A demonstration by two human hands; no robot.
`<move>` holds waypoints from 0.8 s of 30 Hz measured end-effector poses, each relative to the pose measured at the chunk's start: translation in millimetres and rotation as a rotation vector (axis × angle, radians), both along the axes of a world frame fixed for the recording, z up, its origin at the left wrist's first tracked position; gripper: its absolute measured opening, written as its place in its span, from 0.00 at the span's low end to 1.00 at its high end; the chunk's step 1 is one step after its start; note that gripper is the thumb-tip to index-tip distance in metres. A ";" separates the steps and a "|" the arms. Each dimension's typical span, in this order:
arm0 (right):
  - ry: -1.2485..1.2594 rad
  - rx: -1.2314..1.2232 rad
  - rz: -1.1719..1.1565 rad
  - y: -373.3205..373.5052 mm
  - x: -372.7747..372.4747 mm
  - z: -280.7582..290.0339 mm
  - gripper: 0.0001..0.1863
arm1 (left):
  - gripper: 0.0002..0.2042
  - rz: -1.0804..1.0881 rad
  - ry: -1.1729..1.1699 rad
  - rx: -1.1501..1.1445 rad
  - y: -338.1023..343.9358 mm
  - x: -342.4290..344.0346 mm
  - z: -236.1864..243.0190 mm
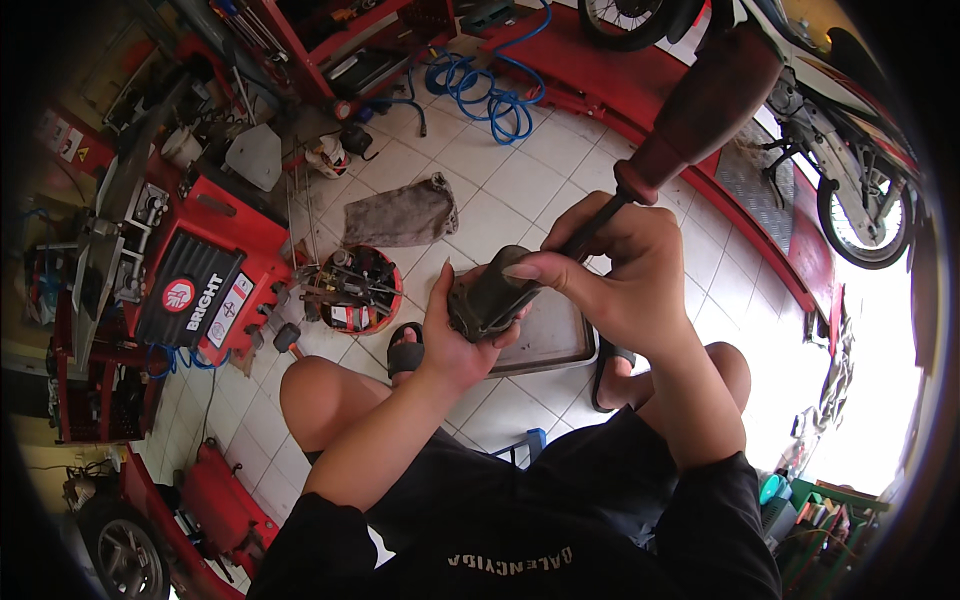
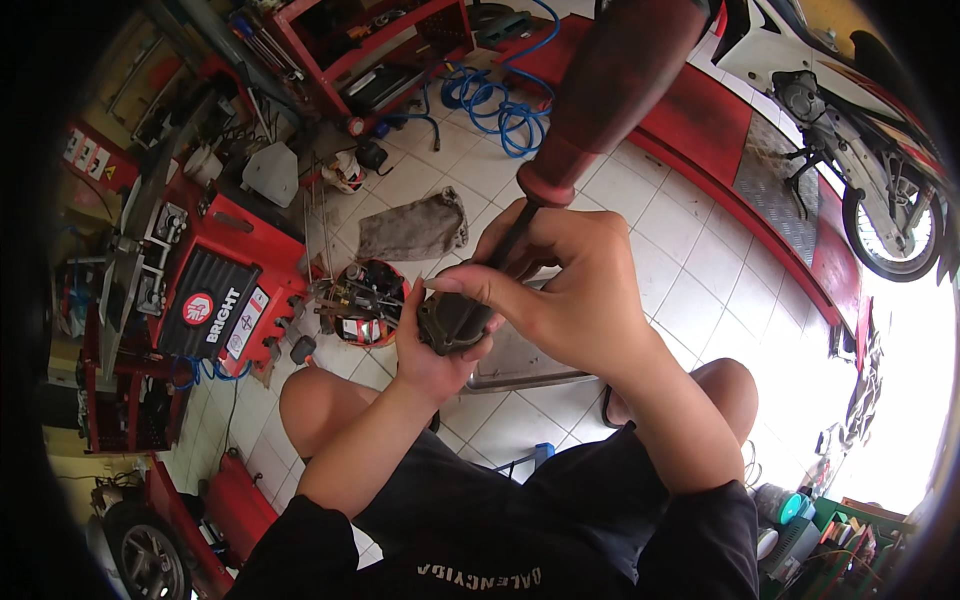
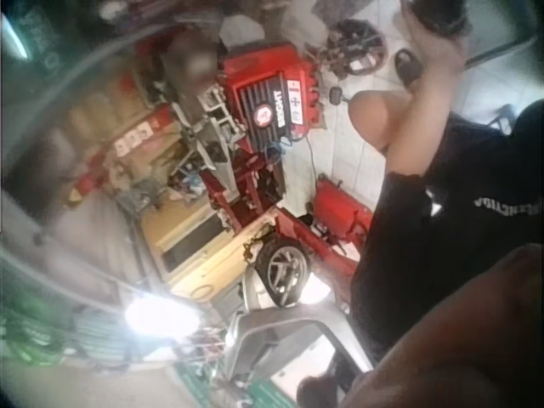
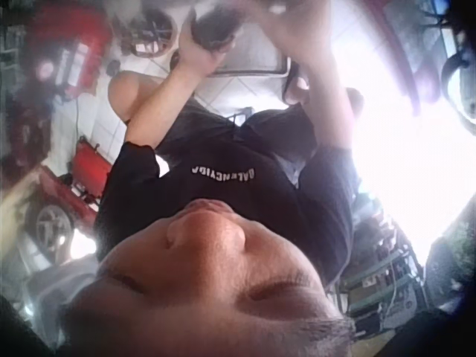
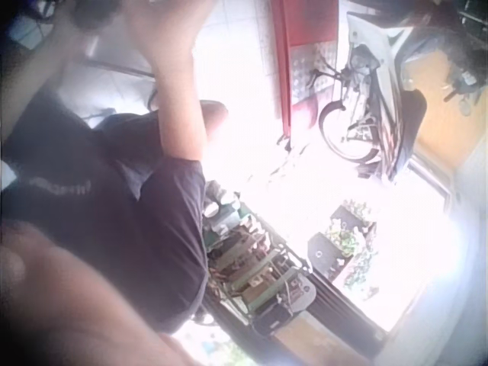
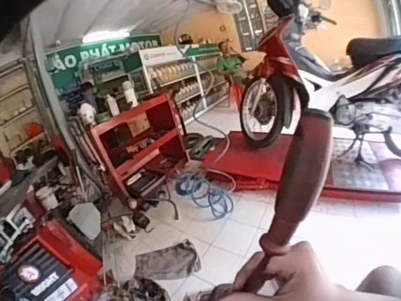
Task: The person holds a cylindrical motorcycle part and uses a screwdriver to pry and scrape at its internal components. They rotate the part to access different areas and continue the prying action throughout the video.
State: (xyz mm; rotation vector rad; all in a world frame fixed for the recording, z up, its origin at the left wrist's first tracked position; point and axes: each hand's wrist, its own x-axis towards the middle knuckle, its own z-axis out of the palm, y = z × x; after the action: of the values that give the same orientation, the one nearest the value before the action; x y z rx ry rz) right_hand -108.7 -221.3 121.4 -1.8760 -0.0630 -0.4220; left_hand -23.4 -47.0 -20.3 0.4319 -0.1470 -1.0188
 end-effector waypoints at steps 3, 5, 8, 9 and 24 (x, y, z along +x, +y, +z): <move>-0.122 -0.020 0.061 0.7 4.8 -3.6 0.20 | 0.31 -0.011 0.012 0.010 -0.3 -1.7 2.8; -0.162 0.303 0.118 7.9 5.8 -6.9 0.22 | 0.31 -0.014 0.009 0.013 -2.6 -2.4 4.1; -0.033 0.445 0.205 2.4 2.3 -5.8 0.17 | 0.31 -0.010 0.021 0.012 -2.5 -3.6 2.8; -0.018 0.344 0.144 1.2 1.0 -7.7 0.17 | 0.31 -0.018 0.020 -0.003 -3.0 -2.4 2.3; -0.037 0.063 -0.018 -0.7 0.0 0.9 0.12 | 0.32 -0.063 0.058 -0.034 -2.7 -3.9 -4.2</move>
State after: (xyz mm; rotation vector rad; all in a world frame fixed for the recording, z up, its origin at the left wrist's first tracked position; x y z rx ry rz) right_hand -108.7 -222.0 122.3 -1.8077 -0.0572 -0.4662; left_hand -27.3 -49.7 -24.5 0.3682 -0.1267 -1.0879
